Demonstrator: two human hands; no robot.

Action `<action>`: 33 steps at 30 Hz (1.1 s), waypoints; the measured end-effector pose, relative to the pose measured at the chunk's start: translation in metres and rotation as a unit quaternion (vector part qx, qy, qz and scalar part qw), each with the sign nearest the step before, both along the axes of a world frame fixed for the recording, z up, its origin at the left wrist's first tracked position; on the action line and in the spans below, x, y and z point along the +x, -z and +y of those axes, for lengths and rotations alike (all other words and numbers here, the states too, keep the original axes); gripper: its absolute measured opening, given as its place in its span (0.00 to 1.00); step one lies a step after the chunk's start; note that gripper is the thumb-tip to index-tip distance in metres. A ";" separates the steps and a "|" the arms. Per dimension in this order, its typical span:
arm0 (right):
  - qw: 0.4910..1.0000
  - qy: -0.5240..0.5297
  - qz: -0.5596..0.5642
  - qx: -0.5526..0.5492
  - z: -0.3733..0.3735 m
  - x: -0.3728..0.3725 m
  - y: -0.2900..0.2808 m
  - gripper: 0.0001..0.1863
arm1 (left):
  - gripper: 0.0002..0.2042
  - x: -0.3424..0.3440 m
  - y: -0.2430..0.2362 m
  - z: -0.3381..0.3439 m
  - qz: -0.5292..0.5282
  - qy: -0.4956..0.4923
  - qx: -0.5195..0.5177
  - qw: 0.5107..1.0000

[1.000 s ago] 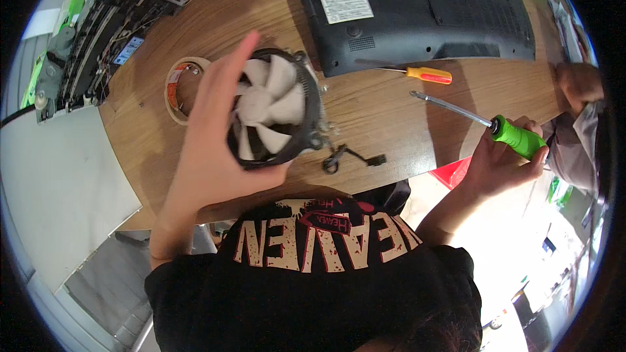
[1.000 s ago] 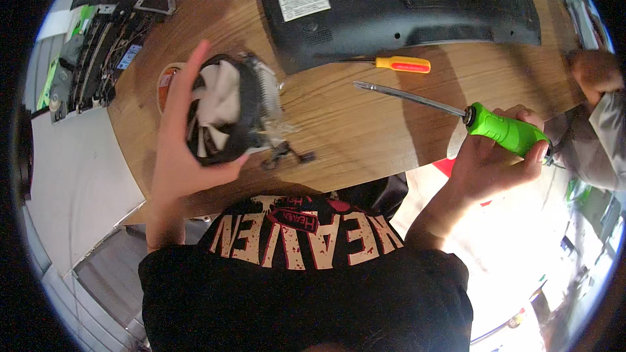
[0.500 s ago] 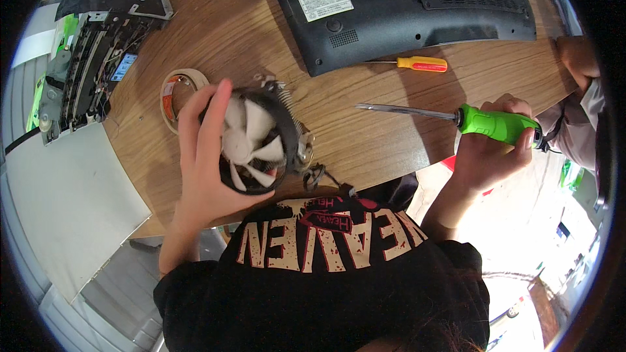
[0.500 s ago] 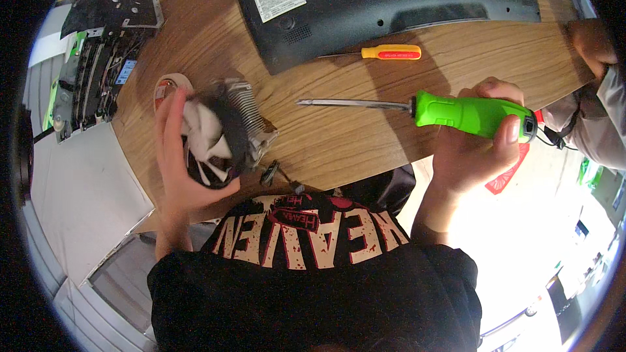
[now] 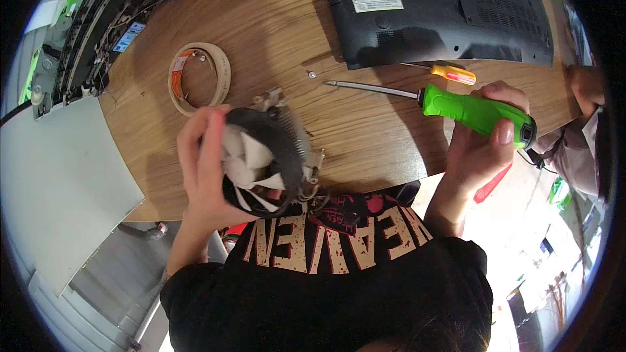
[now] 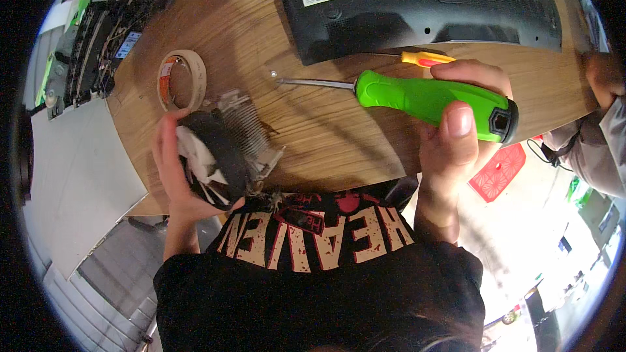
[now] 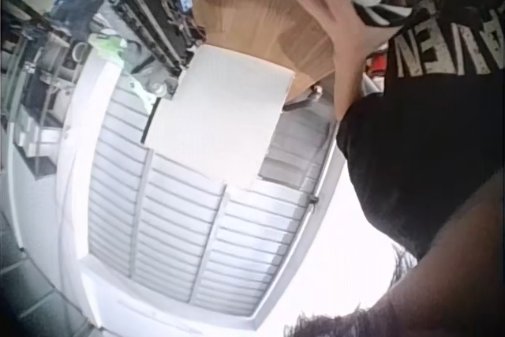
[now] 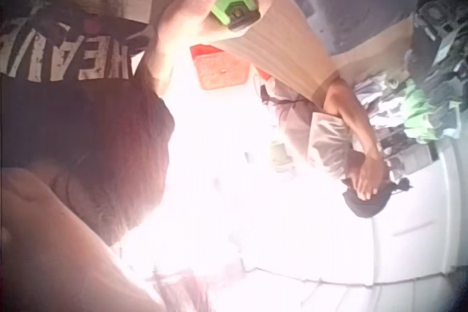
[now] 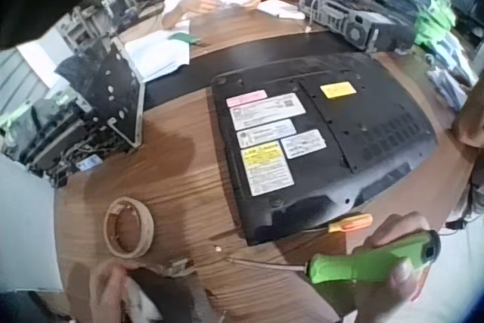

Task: The person unscrews the casing of a computer cooling fan using a screwdriver, removes the internal components, and then reassembles the fan by placing a screw and tightening it with the screwdriver.

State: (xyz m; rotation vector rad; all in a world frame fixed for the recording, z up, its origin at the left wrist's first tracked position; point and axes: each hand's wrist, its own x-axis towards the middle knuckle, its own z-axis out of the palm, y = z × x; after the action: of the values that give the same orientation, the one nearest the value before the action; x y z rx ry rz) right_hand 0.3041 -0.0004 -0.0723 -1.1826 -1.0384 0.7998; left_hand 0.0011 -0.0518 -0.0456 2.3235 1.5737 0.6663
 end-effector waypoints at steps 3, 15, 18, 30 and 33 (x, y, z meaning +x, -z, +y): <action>0.999 0.017 -0.023 0.019 0.007 -0.011 -0.002 0.26 | 0.51 0.008 0.001 0.010 -0.008 0.057 -0.012 0.998; 0.996 -0.063 -0.015 -0.058 0.002 -0.016 -0.004 0.22 | 0.43 0.029 -0.033 0.021 0.062 0.041 -0.131 0.989; 0.999 -0.027 0.000 -0.024 0.005 -0.023 -0.004 0.23 | 0.48 0.020 -0.033 0.023 0.007 0.064 -0.135 0.989; 0.925 -0.049 0.376 0.027 0.007 0.005 -0.014 0.21 | 0.20 0.033 -0.044 0.083 -0.421 0.094 -0.297 0.852; 0.920 -0.045 0.387 0.033 0.006 0.003 -0.015 0.22 | 0.16 0.046 -0.045 0.088 -0.448 0.093 -0.334 0.824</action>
State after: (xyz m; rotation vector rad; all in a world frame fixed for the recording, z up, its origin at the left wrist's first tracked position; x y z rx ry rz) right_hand 0.3071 0.0054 -0.0572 -0.6512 -0.4500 1.1668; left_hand 0.0467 0.0361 -0.0007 1.2870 0.8917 0.8073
